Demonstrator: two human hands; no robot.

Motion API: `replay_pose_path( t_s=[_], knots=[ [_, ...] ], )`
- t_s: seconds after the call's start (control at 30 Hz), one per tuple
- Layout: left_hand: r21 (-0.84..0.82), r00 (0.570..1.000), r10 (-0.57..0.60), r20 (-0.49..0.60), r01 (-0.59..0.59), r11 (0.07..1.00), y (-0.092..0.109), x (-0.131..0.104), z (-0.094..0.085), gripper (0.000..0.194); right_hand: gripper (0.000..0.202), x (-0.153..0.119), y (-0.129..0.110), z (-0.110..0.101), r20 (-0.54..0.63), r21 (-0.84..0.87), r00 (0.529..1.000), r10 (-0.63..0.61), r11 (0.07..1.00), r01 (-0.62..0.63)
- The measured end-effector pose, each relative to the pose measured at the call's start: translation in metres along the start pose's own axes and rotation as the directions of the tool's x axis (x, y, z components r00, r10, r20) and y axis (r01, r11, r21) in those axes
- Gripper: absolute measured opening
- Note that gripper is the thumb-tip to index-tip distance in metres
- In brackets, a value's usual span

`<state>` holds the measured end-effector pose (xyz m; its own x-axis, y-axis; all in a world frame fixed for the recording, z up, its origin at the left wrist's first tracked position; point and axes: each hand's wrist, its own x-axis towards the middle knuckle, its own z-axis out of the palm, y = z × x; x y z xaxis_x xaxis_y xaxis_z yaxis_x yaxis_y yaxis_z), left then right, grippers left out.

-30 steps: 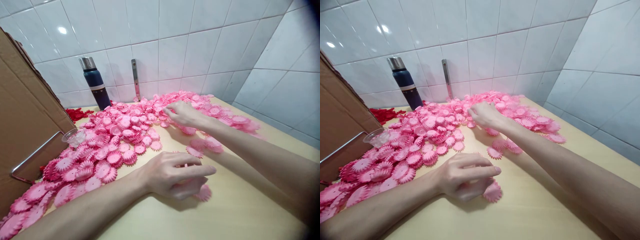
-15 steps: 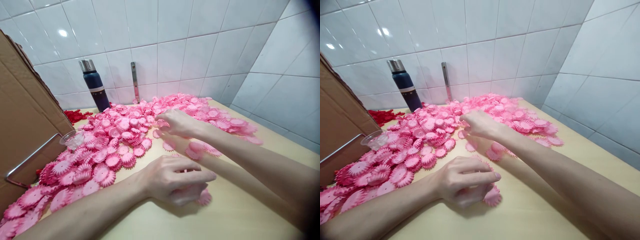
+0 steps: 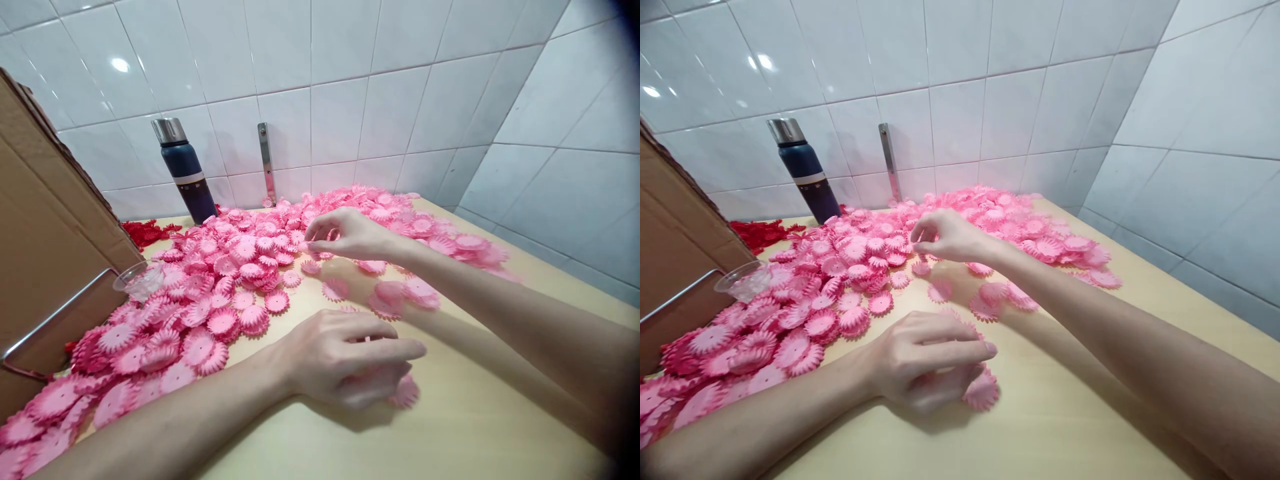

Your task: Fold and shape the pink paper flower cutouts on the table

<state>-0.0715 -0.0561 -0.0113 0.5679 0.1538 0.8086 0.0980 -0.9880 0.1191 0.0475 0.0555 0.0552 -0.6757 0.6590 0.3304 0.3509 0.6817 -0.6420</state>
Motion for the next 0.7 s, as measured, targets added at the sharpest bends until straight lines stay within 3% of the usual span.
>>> replay_pose_path(
  t_s=[0.1,0.17,0.2,0.27,0.33,0.37,0.43,0.5,0.57,0.63,0.7],
  knots=[
    [-0.015,0.998,-0.060,-0.009,0.059,0.998,0.002,0.002,-0.002,0.027,0.014,0.000,0.007,-0.010,0.017,0.093,0.994,0.105,0.990,-0.106],
    [-0.020,0.978,-0.186,-0.090,0.185,0.983,0.002,0.004,-0.005,0.023,0.021,-0.001,0.012,-0.014,0.058,0.189,0.988,0.146,0.970,-0.154],
    [-0.026,0.947,-0.280,-0.156,0.279,0.960,0.000,0.005,-0.007,0.021,0.023,-0.001,0.013,-0.017,0.080,0.235,0.985,0.155,0.957,-0.169],
    [-0.054,0.805,-0.490,-0.334,0.503,0.863,-0.006,0.006,-0.010,0.016,0.026,-0.002,0.014,-0.023,0.118,0.311,0.982,0.145,0.934,-0.175],
    [-0.151,0.601,-0.653,-0.462,0.672,0.725,-0.014,0.006,-0.013,0.017,0.026,-0.004,0.010,-0.028,0.151,0.347,0.980,0.128,0.922,-0.174],
    [-0.211,0.509,-0.704,-0.495,0.716,0.666,-0.018,0.006,-0.013,0.021,0.025,-0.005,0.007,-0.031,0.172,0.348,0.977,0.124,0.920,-0.178],
    [-0.324,0.397,-0.772,-0.496,0.741,0.589,-0.024,0.006,-0.014,0.029,0.022,-0.006,0.000,-0.034,0.233,0.345,0.967,0.106,0.920,-0.184],
    [-0.416,0.363,-0.805,-0.469,0.714,0.563,-0.027,0.006,-0.013,0.032,0.017,-0.007,-0.005,-0.034,0.292,0.348,0.954,0.072,0.921,-0.176],
    [-0.452,0.377,-0.808,-0.452,0.684,0.572,-0.027,0.008,-0.012,0.032,0.015,-0.006,-0.005,-0.033,0.288,0.333,0.956,0.062,0.929,-0.160],
    [-0.437,0.401,-0.796,-0.454,0.678,0.591,-0.025,0.009,-0.012,0.031,0.013,-0.004,0.000,-0.032,0.185,0.235,0.975,0.119,0.959,-0.162],
    [-0.422,0.407,-0.788,-0.462,0.680,0.599,-0.023,0.009,-0.012,0.030,0.016,-0.003,0.007,-0.035,0.027,0.030,0.982,0.187,0.982,-0.187]
  ],
)
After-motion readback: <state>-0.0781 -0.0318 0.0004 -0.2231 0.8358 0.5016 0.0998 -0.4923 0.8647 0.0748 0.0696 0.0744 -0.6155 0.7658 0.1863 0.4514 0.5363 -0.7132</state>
